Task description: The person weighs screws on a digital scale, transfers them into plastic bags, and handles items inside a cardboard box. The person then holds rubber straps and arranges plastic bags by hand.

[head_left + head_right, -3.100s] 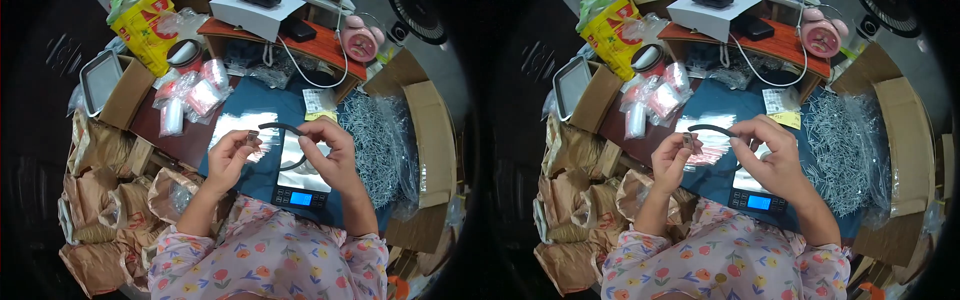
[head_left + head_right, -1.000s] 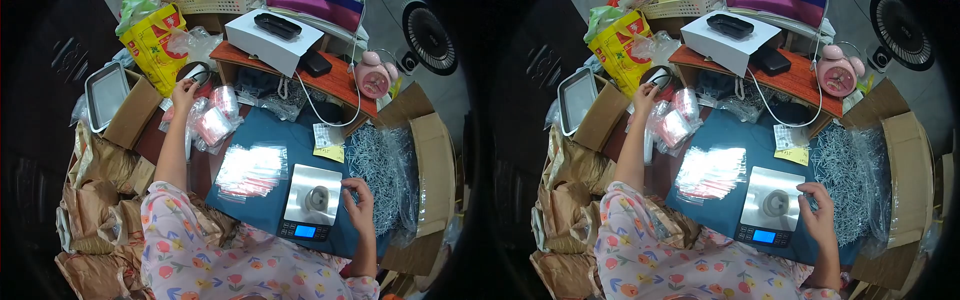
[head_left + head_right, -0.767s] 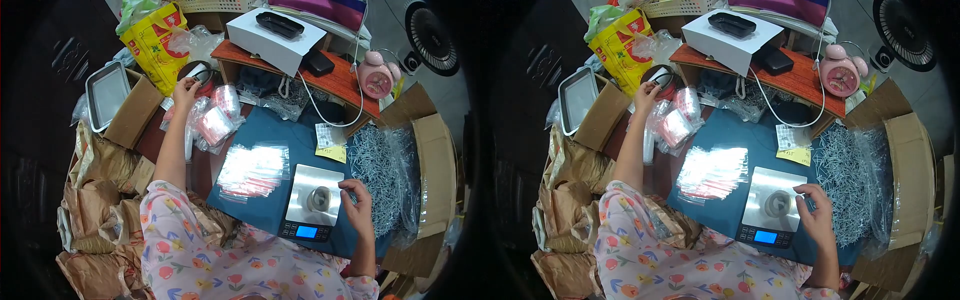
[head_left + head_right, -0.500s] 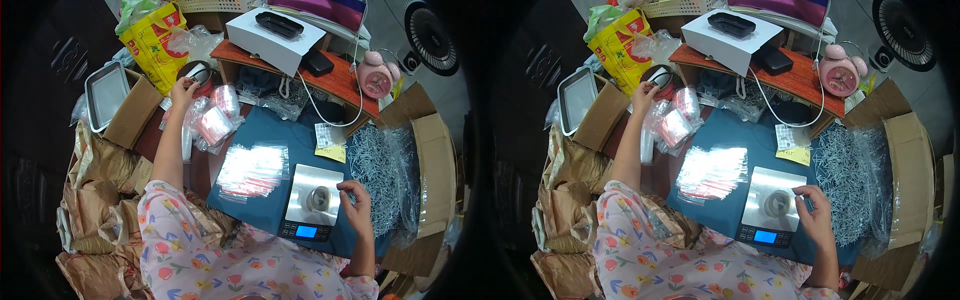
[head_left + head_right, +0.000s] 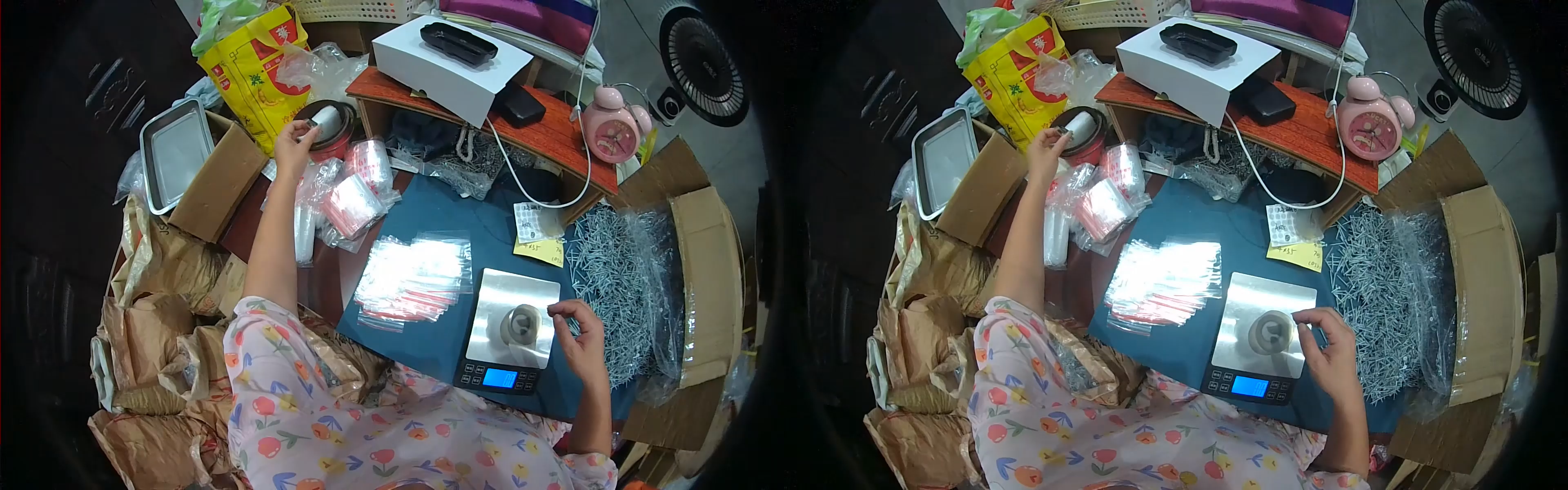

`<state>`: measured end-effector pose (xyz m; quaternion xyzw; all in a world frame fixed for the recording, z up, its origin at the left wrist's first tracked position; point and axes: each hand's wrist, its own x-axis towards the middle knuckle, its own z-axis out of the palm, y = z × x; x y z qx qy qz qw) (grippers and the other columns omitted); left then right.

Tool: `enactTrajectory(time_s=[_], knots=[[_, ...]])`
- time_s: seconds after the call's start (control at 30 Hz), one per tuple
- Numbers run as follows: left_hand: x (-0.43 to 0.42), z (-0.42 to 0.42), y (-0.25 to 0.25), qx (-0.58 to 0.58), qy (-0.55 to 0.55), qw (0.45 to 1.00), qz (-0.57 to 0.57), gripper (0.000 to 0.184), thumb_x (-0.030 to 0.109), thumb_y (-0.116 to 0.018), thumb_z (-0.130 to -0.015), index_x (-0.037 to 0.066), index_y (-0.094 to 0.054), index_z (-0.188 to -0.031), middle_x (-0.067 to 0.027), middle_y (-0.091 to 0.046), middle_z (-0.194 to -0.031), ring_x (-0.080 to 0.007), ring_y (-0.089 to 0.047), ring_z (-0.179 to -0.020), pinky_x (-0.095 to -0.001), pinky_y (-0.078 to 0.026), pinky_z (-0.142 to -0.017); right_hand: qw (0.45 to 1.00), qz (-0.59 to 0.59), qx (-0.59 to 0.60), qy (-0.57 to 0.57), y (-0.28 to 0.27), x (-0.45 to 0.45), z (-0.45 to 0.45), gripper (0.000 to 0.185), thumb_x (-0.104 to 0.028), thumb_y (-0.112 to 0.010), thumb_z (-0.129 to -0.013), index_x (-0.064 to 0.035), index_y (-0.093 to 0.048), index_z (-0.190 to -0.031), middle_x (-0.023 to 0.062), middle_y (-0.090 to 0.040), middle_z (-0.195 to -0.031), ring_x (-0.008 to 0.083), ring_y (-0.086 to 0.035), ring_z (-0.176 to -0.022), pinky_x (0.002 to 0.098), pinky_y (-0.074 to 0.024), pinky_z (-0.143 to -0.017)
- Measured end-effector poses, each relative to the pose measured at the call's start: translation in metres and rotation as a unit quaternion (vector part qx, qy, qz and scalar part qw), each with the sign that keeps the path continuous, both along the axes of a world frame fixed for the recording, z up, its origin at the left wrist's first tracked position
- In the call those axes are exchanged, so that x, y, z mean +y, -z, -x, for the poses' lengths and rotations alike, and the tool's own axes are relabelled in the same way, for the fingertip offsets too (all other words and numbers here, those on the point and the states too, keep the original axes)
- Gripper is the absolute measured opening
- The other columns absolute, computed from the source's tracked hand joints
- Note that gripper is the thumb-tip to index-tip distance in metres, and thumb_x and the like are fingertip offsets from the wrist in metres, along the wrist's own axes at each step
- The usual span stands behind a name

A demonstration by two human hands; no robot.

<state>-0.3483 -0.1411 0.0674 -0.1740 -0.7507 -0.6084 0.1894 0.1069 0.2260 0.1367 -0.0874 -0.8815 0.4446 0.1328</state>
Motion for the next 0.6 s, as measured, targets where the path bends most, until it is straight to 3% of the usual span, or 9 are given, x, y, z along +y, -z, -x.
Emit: enactTrajectory(time_s=[0.1,0.27,0.47,0.57,0.6], knots=[[0.003,-0.021,-0.030,-0.016,-0.047,0.998,-0.027,0.023,0.013,-0.075,-0.080,-0.001,-0.061,-0.090,-0.0063,-0.066,-0.084,-0.0099,-0.061,-0.075,-0.0218,-0.047,-0.069,1.000,-0.011,-0.010,-0.007,-0.002,-0.001,0.000,0.013,0.002,-0.060,-0.080,-0.0008,-0.065,-0.092,0.0105,-0.065,-0.087,0.0209,-0.061,-0.081,0.0291,-0.0462,-0.074],[-0.007,-0.022,-0.032,0.013,-0.076,0.996,-0.044,0.025,0.016,-0.077,-0.078,-0.001,-0.060,-0.087,-0.0071,-0.065,-0.082,-0.0114,-0.060,-0.076,-0.0242,-0.047,-0.070,0.999,0.004,-0.022,-0.023,0.003,-0.005,0.002,0.011,0.000,-0.060,-0.082,-0.0008,-0.065,-0.092,0.0112,-0.065,-0.088,0.0215,-0.063,-0.083,0.0291,-0.0467,-0.075],[0.005,-0.012,0.015,0.107,-0.169,0.980,0.017,0.029,0.021,-0.079,-0.073,0.001,-0.061,-0.083,-0.0095,-0.065,-0.081,-0.0195,-0.061,-0.077,-0.0330,-0.047,-0.074,0.999,-0.001,-0.023,-0.042,0.005,-0.009,0.004,0.011,-0.001,-0.060,-0.082,-0.0007,-0.065,-0.092,0.0118,-0.066,-0.089,0.0219,-0.063,-0.082,0.0295,-0.0472,-0.074],[0.019,-0.013,0.031,0.123,-0.208,0.969,0.046,0.025,0.018,-0.077,-0.077,0.003,-0.058,-0.079,-0.0053,-0.061,-0.076,-0.0137,-0.057,-0.073,-0.0277,-0.045,-0.069,0.998,-0.005,-0.027,-0.048,0.003,-0.008,0.002,0.012,-0.001,-0.061,-0.082,-0.0008,-0.065,-0.093,0.0122,-0.066,-0.088,0.0228,-0.064,-0.082,0.0297,-0.0476,-0.075],[0.027,-0.021,0.028,0.134,-0.258,0.953,0.085,0.030,0.023,-0.078,-0.074,0.002,-0.058,-0.079,-0.0061,-0.060,-0.075,-0.0169,-0.057,-0.070,-0.0300,-0.045,-0.069,0.998,-0.009,-0.029,-0.051,0.002,-0.007,0.001,0.012,-0.001,-0.061,-0.082,-0.0008,-0.065,-0.093,0.0124,-0.066,-0.088,0.0231,-0.064,-0.082,0.0298,-0.0477,-0.075]])
